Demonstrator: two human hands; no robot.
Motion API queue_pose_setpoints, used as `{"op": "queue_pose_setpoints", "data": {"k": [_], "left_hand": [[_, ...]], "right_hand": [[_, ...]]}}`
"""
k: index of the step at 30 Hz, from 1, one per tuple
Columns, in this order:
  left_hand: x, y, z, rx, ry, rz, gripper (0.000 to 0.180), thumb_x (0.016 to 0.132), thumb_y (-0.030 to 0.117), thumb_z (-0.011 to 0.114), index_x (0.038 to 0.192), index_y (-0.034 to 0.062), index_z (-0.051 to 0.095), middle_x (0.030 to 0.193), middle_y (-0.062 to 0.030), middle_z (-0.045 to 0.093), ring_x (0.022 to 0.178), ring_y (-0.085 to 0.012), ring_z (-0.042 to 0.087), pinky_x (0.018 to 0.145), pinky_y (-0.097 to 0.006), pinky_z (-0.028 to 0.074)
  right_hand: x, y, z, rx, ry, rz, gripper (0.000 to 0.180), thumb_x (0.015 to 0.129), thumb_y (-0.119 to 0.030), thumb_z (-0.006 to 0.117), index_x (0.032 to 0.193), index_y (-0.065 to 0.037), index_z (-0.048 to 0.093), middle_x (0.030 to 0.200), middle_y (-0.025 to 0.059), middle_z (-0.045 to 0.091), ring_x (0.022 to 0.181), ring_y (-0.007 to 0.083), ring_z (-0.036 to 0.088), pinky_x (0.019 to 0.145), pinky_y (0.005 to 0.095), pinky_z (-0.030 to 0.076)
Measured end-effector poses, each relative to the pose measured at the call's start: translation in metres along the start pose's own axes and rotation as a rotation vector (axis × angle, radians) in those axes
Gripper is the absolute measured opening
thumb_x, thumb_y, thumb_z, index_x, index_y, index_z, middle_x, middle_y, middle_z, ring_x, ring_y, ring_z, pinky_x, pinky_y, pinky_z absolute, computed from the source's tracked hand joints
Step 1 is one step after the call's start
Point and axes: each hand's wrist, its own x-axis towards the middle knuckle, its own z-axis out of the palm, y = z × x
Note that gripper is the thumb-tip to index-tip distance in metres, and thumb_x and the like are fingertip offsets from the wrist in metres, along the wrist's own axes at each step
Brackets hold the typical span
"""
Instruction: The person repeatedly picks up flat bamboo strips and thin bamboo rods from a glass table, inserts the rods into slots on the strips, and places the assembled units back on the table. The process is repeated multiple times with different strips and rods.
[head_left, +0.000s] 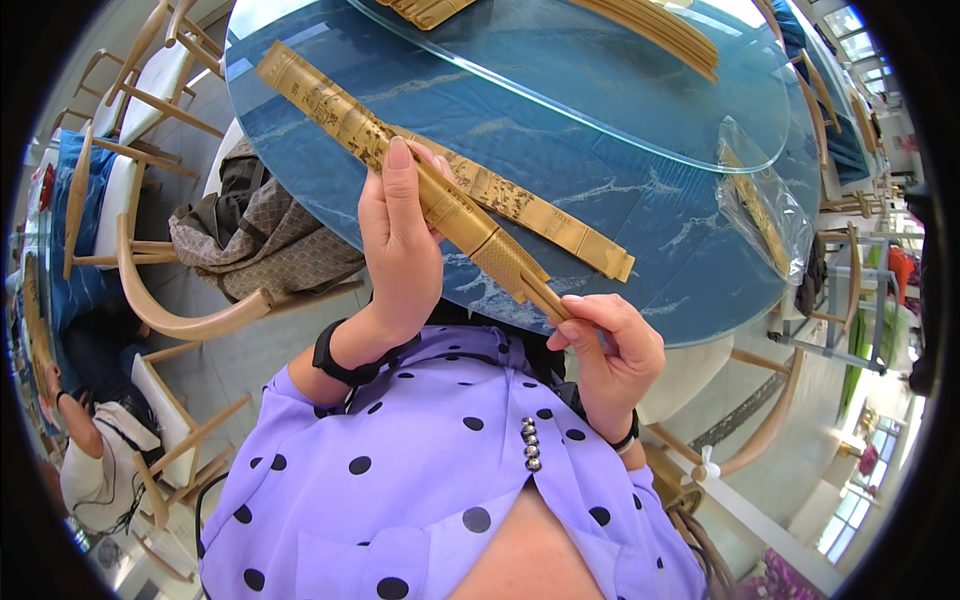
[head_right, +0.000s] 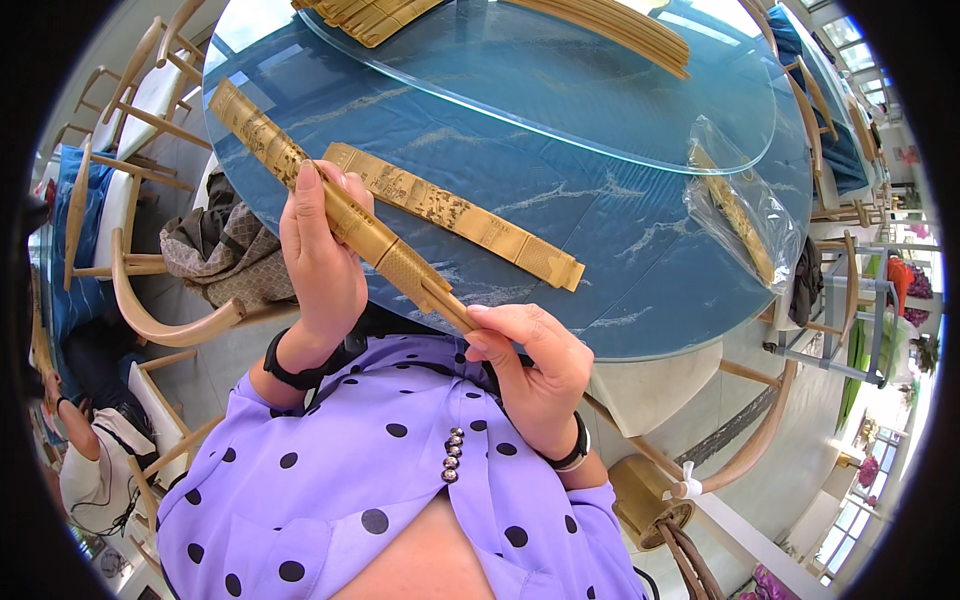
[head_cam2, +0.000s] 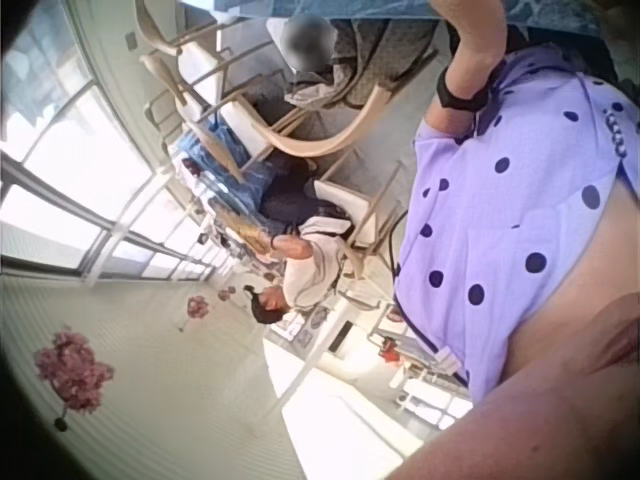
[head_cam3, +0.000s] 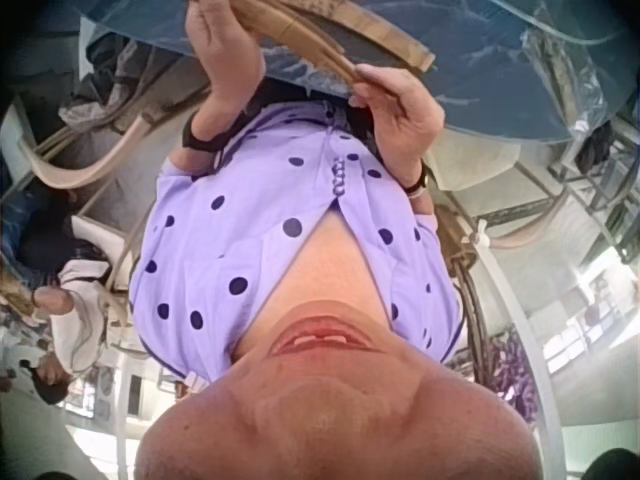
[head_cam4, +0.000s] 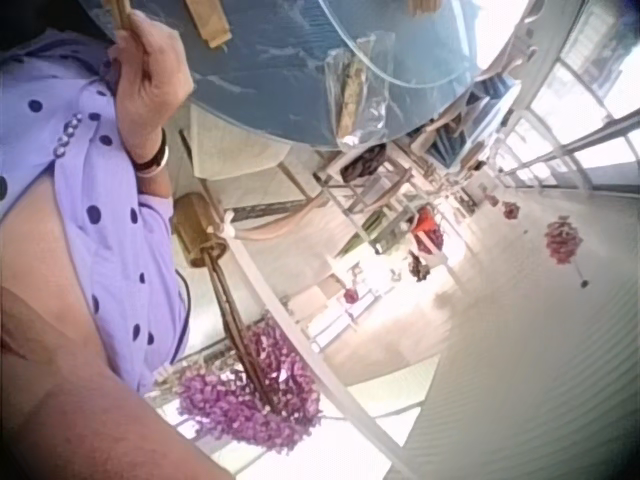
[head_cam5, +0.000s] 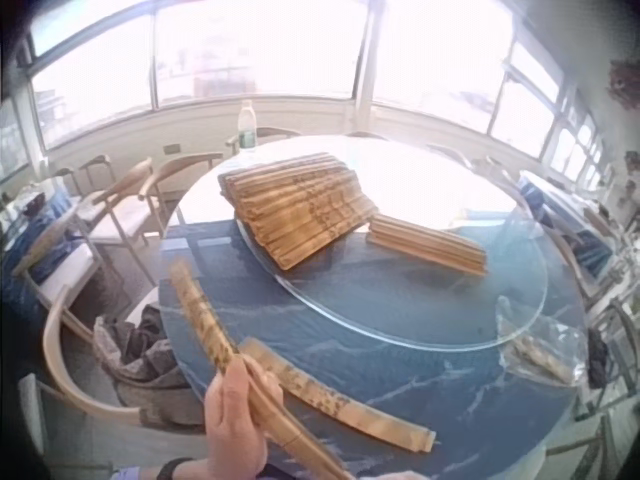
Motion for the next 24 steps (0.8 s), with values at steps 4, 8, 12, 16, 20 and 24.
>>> {"op": "queue_pose_setpoints", "data": {"k": [4, 8, 12, 16, 20, 24], "left_hand": [[0.002, -0.001, 0.0, 0.034, -0.015, 0.038, 0.035, 0.111, 0.037, 0.04, 0.094, 0.0081, 0.049, 0.074, -0.0006, 0.045, 0.068, -0.0091, 0.037, 0.062, -0.025, 0.032], [0.001, -0.001, -0.002, 0.025, -0.049, 0.019, 0.034, 0.111, 0.037, 0.042, 0.094, 0.0082, 0.05, 0.075, -0.0003, 0.045, 0.069, -0.009, 0.039, 0.063, -0.024, 0.033], [0.003, 0.0, -0.002, 0.051, -0.049, 0.066, 0.034, 0.11, 0.037, 0.043, 0.096, 0.008, 0.05, 0.076, -0.0011, 0.048, 0.07, -0.0089, 0.042, 0.065, -0.024, 0.036], [0.0, -0.005, -0.008, 0.121, -0.081, 0.052, 0.035, 0.111, 0.037, 0.042, 0.097, 0.0067, 0.051, 0.082, -0.0042, 0.054, 0.072, -0.0088, 0.048, 0.068, -0.023, 0.041], [-0.003, -0.005, -0.009, 0.192, -0.109, 0.062, 0.035, 0.112, 0.035, 0.04, 0.1, 0.004, 0.052, 0.083, -0.0041, 0.053, 0.076, -0.0085, 0.051, 0.073, -0.024, 0.045], [-0.005, -0.005, -0.009, 0.258, -0.128, 0.024, 0.037, 0.112, 0.036, 0.038, 0.099, 0.0044, 0.053, 0.082, -0.0011, 0.053, 0.074, -0.0069, 0.05, 0.072, -0.023, 0.044]], "right_hand": [[0.0, 0.001, -0.001, -0.112, -0.049, -0.121, 0.028, 0.075, 0.008, 0.081, 0.102, 0.003, 0.075, 0.089, 0.0147, 0.075, 0.074, 0.0193, 0.073, 0.066, 0.0263, 0.058], [0.004, 0.0, 0.0, -0.179, -0.018, -0.181, 0.024, 0.075, 0.009, 0.081, 0.098, 0.003, 0.076, 0.089, 0.0155, 0.076, 0.076, 0.0205, 0.074, 0.066, 0.027, 0.059], [0.005, 0.003, 0.005, -0.2, -0.014, -0.205, 0.023, 0.074, 0.007, 0.082, 0.096, 0.003, 0.076, 0.088, 0.0152, 0.076, 0.075, 0.0209, 0.074, 0.065, 0.0267, 0.059], [0.013, 0.005, 0.014, -0.242, -0.029, -0.291, 0.024, 0.073, 0.006, 0.083, 0.096, 0.002, 0.076, 0.086, 0.0147, 0.076, 0.073, 0.0206, 0.074, 0.064, 0.0266, 0.058], [0.011, 0.002, 0.009, -0.337, -0.053, -0.319, 0.029, 0.07, 0.006, 0.084, 0.097, -0.001, 0.076, 0.084, 0.0141, 0.074, 0.07, 0.0216, 0.072, 0.061, 0.0284, 0.058], [0.009, 0.009, 0.01, -0.425, -0.02, -0.451, 0.03, 0.067, 0.004, 0.085, 0.095, -0.006, 0.077, 0.084, 0.0101, 0.073, 0.067, 0.0197, 0.069, 0.055, 0.0267, 0.054]]}}
